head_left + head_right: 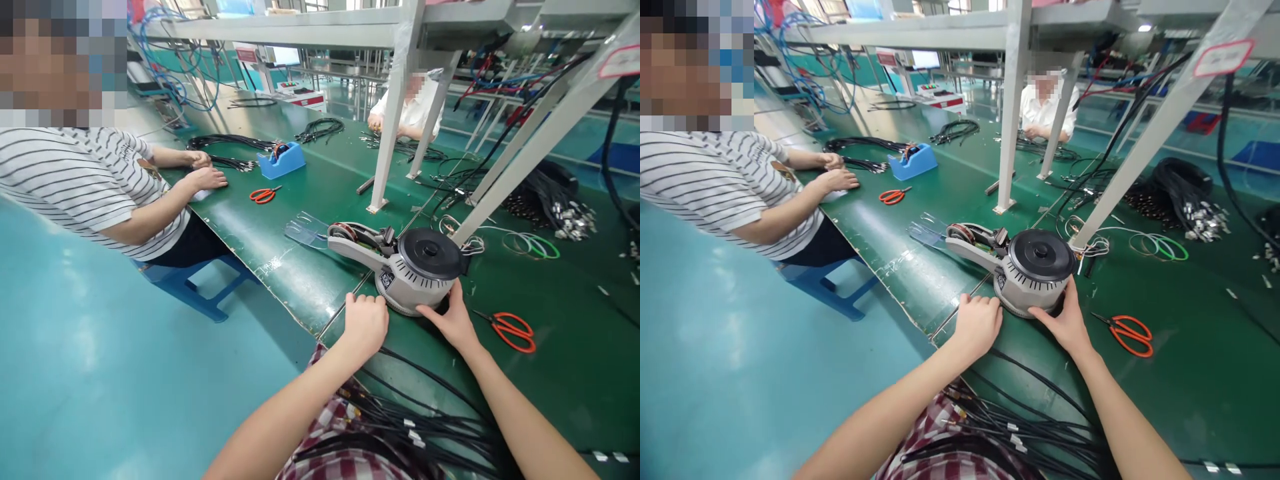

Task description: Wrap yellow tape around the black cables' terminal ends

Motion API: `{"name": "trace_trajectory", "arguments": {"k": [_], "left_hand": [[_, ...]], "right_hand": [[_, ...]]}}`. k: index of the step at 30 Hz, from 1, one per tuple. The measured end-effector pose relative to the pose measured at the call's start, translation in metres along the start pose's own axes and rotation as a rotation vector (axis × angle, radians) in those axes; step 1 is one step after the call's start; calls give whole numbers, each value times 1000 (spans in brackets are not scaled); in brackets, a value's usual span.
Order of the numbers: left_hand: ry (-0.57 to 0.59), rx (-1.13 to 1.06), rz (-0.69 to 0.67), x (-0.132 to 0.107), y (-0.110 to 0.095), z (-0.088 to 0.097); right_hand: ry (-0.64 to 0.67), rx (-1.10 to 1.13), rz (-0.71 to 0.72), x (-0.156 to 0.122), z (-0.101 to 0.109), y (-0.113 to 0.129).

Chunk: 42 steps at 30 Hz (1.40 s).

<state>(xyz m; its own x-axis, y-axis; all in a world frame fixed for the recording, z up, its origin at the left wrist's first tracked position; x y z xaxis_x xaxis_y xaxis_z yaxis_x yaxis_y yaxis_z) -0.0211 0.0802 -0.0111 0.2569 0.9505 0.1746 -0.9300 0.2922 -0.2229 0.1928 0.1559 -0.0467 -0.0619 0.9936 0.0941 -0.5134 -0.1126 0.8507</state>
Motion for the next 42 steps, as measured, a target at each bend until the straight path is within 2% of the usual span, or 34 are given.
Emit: {"name": "trace_trajectory", "arguments": {"k": [2,6,8,10,14,16,22,24,33,42], "left_hand": [[6,11,20,2,-3,-2],[47,6,-16,7,-36,-13],[56,-2,-32,7,-43,-14],[50,-4,-32,6,-36,-10],[32,10,-3,3,-5,-1],[36,22,21,4,-1,-1],[61,8,-12,8,-43,-17],[53,1,-30,7,-47,-19],[-10,21,-40,0,-7,-8],[-45,21,-35,2,-1,-9]], "right_hand": [[0,-2,1,0,0,-2],[-5,-12,10,2,0,-5],[-8,-8,17,2,0,-4],[-6,-5,14,1,0,-4],[-3,-8,-9,1,0,-5],[0,-1,-11,1,0,-6],[2,-9,-4,3,0,-9],[-3,-20,-4,3,0,-9],[10,-7,-17,2,1,-7],[4,-12,-3,3,2,-8]]}}
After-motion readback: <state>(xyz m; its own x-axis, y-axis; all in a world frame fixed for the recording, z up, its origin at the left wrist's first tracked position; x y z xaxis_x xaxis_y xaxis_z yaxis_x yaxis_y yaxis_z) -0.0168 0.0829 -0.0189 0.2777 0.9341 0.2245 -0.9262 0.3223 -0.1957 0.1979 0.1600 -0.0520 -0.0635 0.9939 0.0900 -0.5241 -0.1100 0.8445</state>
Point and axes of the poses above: each hand's wrist, its own x-axis towards the middle knuckle, its own z-axis out of the back of the hand, y = z × x, the point moved 2 cm from there along x, towards the middle knuckle, and after that the axes turned 12 degrees about -z, right-handed, at the moved point
